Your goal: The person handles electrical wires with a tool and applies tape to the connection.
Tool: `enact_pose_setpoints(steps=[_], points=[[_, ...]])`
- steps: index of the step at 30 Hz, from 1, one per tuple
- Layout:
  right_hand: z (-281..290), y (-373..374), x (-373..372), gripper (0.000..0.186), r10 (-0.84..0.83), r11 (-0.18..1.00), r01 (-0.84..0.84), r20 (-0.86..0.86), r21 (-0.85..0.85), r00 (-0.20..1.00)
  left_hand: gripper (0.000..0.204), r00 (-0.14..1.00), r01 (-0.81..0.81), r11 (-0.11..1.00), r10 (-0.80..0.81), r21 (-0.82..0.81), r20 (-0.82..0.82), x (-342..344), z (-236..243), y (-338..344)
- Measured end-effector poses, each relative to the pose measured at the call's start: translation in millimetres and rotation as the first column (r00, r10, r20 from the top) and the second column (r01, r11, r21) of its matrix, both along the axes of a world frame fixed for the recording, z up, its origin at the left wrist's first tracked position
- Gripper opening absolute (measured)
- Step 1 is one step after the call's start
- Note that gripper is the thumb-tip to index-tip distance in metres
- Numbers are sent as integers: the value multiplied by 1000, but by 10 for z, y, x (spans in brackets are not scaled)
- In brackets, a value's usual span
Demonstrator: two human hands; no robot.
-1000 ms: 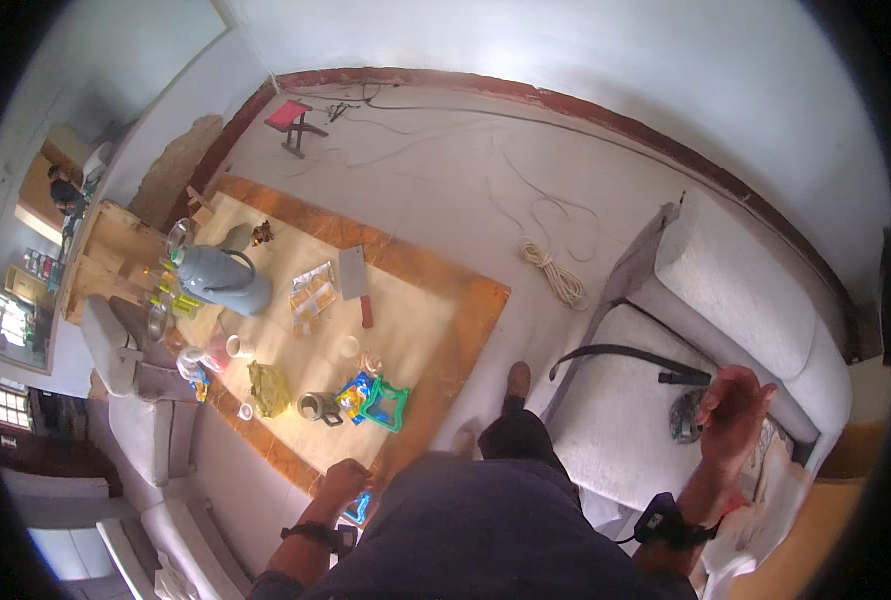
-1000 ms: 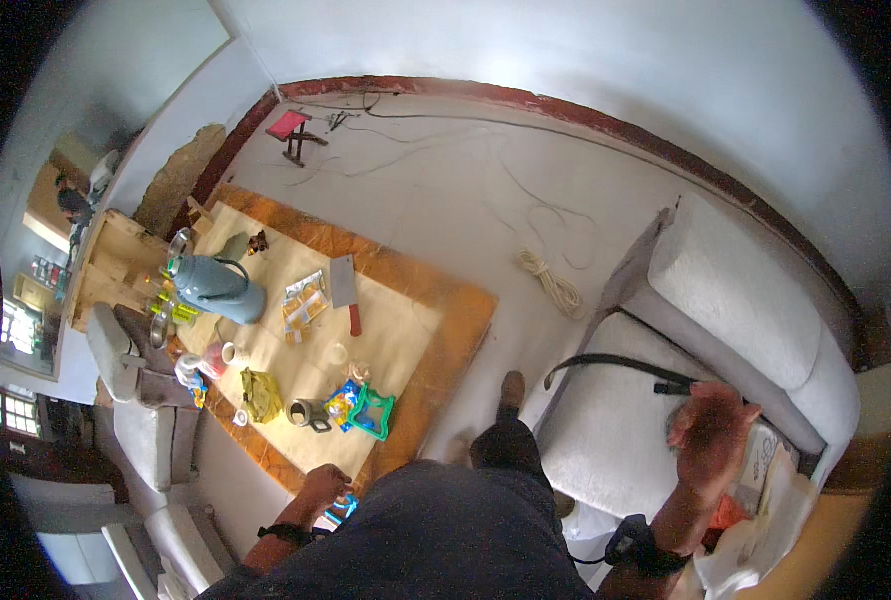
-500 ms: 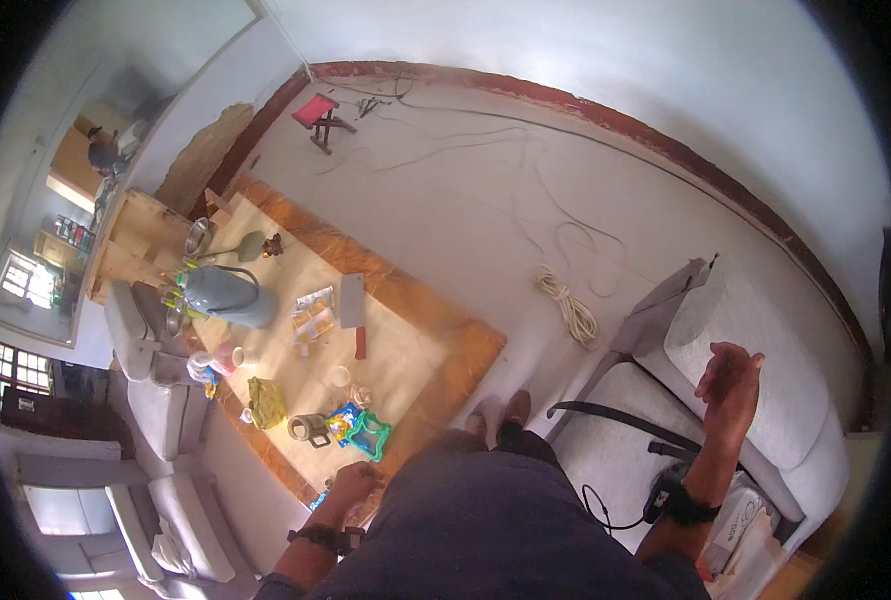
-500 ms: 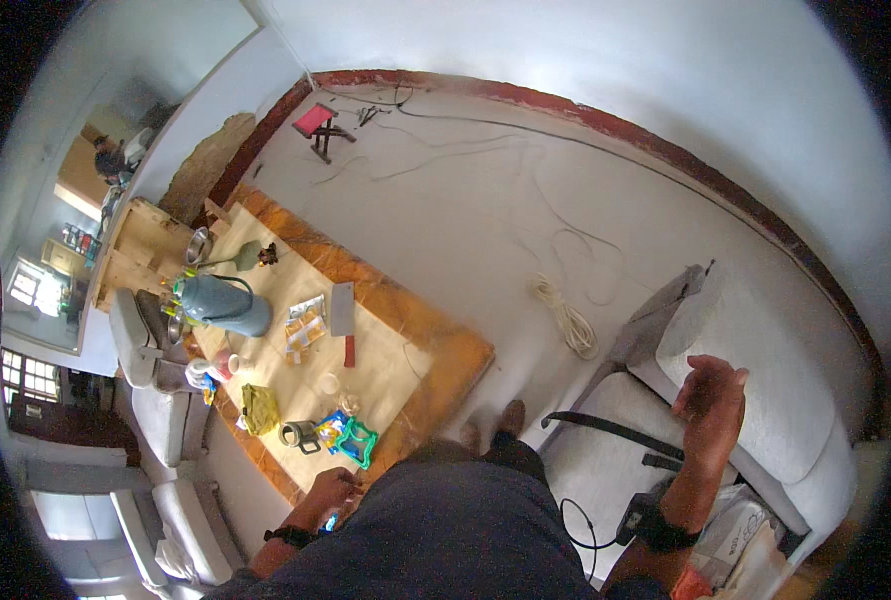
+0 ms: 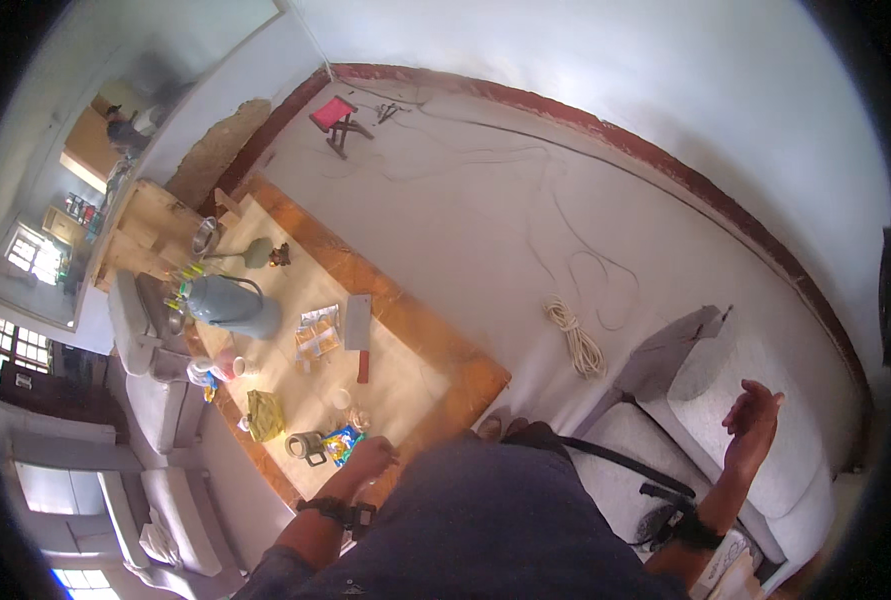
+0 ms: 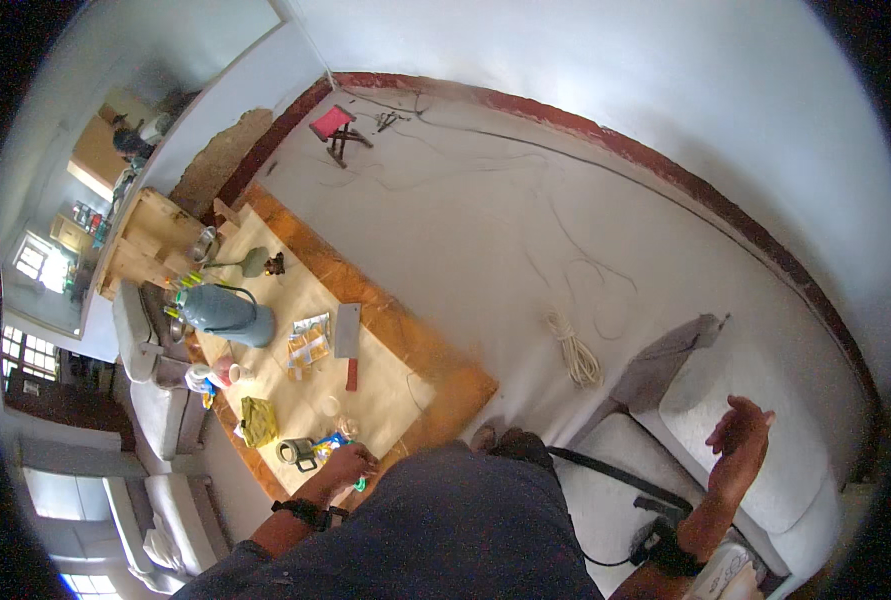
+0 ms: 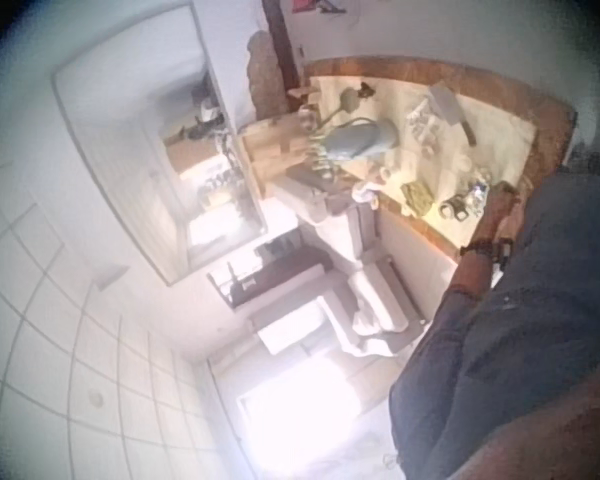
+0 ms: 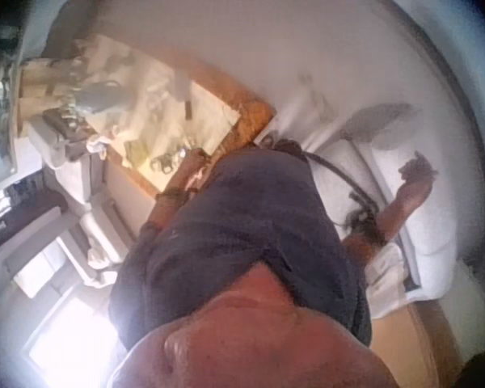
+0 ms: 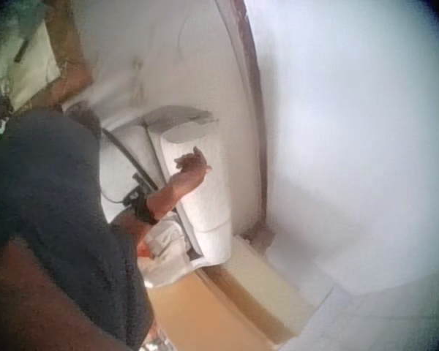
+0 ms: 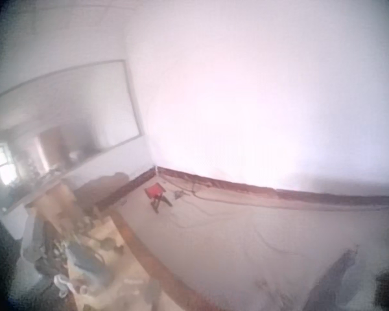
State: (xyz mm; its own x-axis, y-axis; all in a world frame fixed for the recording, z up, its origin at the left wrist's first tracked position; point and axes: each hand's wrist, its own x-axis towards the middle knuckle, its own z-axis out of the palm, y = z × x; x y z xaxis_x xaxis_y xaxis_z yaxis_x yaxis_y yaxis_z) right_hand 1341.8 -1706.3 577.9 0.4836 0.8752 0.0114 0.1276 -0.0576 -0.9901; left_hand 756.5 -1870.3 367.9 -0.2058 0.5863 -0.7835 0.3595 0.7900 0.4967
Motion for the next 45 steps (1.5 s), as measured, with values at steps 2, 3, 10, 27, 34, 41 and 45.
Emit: enact_pose_setpoints(steps=[2,3,10,27,34,41,45], points=[[-53,90,44,66,14,1000,-15,-17,-25,1000,19,947,321,940,-322,113,-12,-100,-95,79],[-70,117,90,66,38,997,-38,-1,-65,999,19,774,612,788,-583,60,-246,-6,18,251],[-187,949,456,62,21,989,-9,75,-147,997,31,770,-631,660,595,407,229,-616,47,1253],[-94,3704,-239,60,349,923,-334,52,-191,935,44,888,-448,893,449,-29,97,315,202,2529],[-194,5033,-1275,59,459,885,-446,83,-132,885,40,871,-452,878,472,-157,134,-136,-153,3264],[122,6322,-3092,61,698,713,-682,79,-162,712,38,750,-649,761,632,31,197,-1081,111,4191],[161,7039,-3935,63,804,594,-784,83,-184,589,35,654,-749,662,732,28,189,-1455,96,4376]])
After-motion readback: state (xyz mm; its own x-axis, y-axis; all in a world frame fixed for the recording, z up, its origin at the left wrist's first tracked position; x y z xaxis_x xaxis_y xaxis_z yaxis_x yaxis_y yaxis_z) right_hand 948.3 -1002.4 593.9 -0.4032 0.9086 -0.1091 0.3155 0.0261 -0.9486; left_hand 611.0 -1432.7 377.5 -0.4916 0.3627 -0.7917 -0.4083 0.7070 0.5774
